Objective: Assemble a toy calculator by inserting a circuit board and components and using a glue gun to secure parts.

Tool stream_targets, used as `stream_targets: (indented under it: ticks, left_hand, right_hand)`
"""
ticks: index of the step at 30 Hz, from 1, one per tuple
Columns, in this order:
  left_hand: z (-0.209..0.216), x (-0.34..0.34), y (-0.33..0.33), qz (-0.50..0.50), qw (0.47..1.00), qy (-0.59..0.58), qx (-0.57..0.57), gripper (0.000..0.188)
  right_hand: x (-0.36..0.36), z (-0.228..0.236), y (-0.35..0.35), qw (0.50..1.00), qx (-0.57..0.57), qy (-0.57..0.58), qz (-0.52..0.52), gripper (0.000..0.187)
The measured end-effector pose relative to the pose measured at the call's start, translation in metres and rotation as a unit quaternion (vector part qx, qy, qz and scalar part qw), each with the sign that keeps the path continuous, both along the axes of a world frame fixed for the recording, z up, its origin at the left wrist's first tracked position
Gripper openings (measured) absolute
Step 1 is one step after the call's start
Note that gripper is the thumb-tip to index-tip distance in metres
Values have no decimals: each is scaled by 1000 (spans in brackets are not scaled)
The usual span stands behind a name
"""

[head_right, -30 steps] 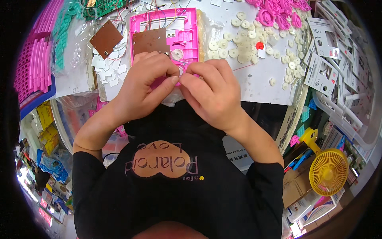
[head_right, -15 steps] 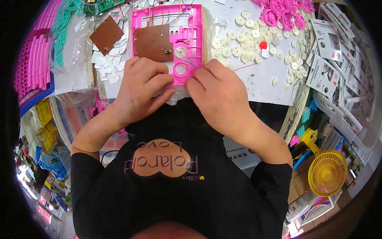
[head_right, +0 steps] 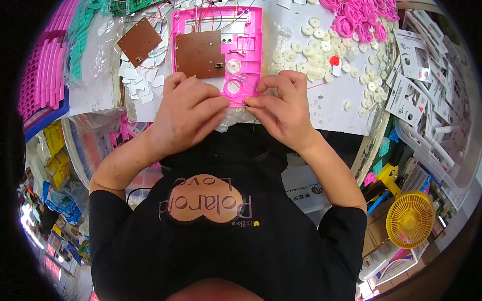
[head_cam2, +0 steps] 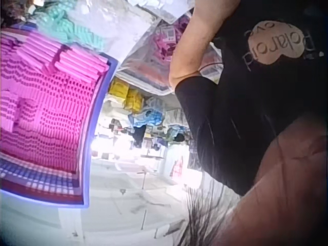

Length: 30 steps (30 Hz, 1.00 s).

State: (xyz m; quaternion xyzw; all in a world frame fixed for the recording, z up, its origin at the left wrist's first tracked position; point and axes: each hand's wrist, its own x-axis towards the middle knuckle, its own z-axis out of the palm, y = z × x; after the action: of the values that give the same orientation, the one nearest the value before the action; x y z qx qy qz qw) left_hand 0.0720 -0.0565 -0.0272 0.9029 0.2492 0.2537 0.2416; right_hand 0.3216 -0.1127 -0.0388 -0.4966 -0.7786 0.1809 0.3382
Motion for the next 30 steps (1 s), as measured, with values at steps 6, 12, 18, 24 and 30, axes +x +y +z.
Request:
stream_targets:
  ticks: [6,12,18,24,30]
  left_hand:
    - [2,4,-3,-67,993,80,45,56]
    - [4,7,-3,-83,986,106,96,56]
    - [2,12,-6,-77,985,94,126,53]
    - [21,11,14,-94,993,72,16,44]
    - [12,-7,34,102,991,52,72,33]
  right_hand:
    - [3,6,-4,995,-89,48,-10,18]
    - [2,19,6,977,-185,102,-20,7]
    - [-3,40,17,944,-328,34,-28,8]
    - [-12,64,43,951,-303,55,-33,8]
    - [-48,30,110,952,31,-274,-130,32]
